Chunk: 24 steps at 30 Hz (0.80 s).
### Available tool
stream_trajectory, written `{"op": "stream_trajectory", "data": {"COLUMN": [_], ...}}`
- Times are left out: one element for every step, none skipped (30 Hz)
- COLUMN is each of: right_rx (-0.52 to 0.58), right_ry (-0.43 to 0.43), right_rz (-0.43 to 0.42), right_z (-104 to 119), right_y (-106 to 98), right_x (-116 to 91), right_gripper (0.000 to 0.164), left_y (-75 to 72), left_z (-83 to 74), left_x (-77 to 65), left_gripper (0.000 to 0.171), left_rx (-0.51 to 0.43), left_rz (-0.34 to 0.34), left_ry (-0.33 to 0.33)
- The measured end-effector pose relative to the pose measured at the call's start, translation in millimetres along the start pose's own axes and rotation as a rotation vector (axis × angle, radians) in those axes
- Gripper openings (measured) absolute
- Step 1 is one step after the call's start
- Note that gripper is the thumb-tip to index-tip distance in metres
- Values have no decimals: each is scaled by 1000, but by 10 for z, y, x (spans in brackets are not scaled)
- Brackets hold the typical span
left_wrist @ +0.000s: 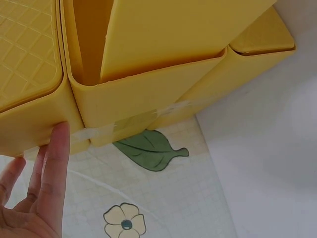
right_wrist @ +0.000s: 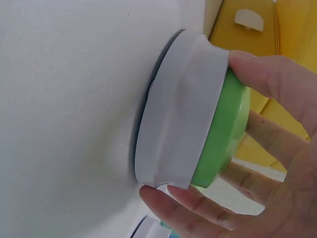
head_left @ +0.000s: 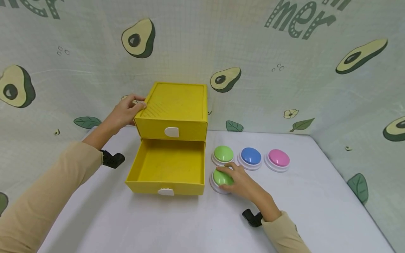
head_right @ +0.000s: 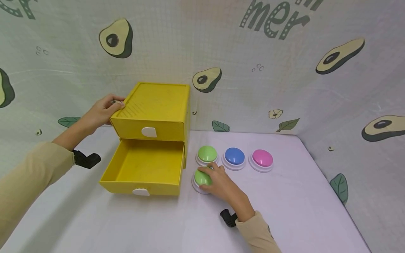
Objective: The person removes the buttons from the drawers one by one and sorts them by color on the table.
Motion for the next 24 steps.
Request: {"op": "stream_trajectory", "data": {"right_rx": [-3, -3, -6, -6, -9, -11, -17, -18, -20, -19, -21, -20, -21, -18, -18, -19, -21, -23, -29, -32, -33, -35, -38, -40], "right_ry": [-1, 0, 0, 2, 2, 2, -2, 1, 2, 5, 6, 6, 7, 13, 14, 17, 18, 19, 16, 17, 16, 15, 12, 11], "right_rz": [1, 2, 2, 4, 4, 5, 2, 2, 1, 1, 1, 1, 1, 2, 1, -1, -3, -5, -9, -12, -16, -18, -21, -22], "right_z": [3, 6, 8, 12, 14, 15, 17, 18, 21, 23, 25, 24, 26, 26, 27, 25, 27, 26, 27, 29, 34, 39, 42, 46], "right_y": [-2, -1, -1, -2, -1, 0, 1, 2, 1, 2, 4, 7, 8, 8, 8, 9, 9, 11, 12, 13, 14, 15, 16, 18], "right_x": [-3, -8, -12, -15, -19, -21, -23, -24, -24, -24, -24, -22, -22, -23, -24, -26, -29, -32, -37, -40, -42, -43, -44, -43], "right_gripper": [53, 53, 53, 53, 53, 53, 53, 53, 53, 53, 53, 53, 53, 53, 53, 53, 53, 53, 54, 54, 54, 54, 54, 54], "left_y": [2, 4, 7, 8, 8, 8, 8, 6, 5, 4, 3, 4, 5, 5, 7, 9, 11, 11, 12, 12, 11, 9, 7, 5], "left_z": [-2, -3, -4, -5, -2, 0, 1, 3, 3, 4, 6, 4, 6, 4, 5, 5, 7, 9, 13, 13, 16, 17, 21, 23], "left_x": [0, -1, -1, -1, 0, 0, 1, 1, 2, 2, 2, 0, 1, -1, -2, -3, -3, -4, -3, -6, -5, -6, -7, -8], "left_gripper": [55, 55, 55, 55, 55, 55, 55, 55, 55, 55, 55, 55, 55, 55, 55, 55, 55, 55, 56, 56, 56, 56, 56, 56], "left_rx": [-2, -3, -2, 0, 2, 3, 6, 7, 9, 8, 7, 6, 5, 4, 5, 3, 5, 6, 8, 8, 9, 9, 10, 11], "left_rz": [1, 1, 1, 0, 0, -3, -5, -6, -8, -8, -8, -7, -5, -4, -3, -1, -1, -2, -2, -3, -5, -7, -10, -10], "left_ry": [0, -1, -2, -4, -6, -7, -8, -8, -6, -5, -3, -2, -2, -3, -5, -4, -5, -6, -6, -6, -4, -3, -3, -3]}}
Point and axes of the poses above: each hand's wrist, its own x-axis towards the middle knuckle, its own y-axis out of the palm, z = x × y, the point moved 2 cm from there along x, towards the middle knuckle, and after that the axes turned 8 degrees about -z, right-handed, at the moved point
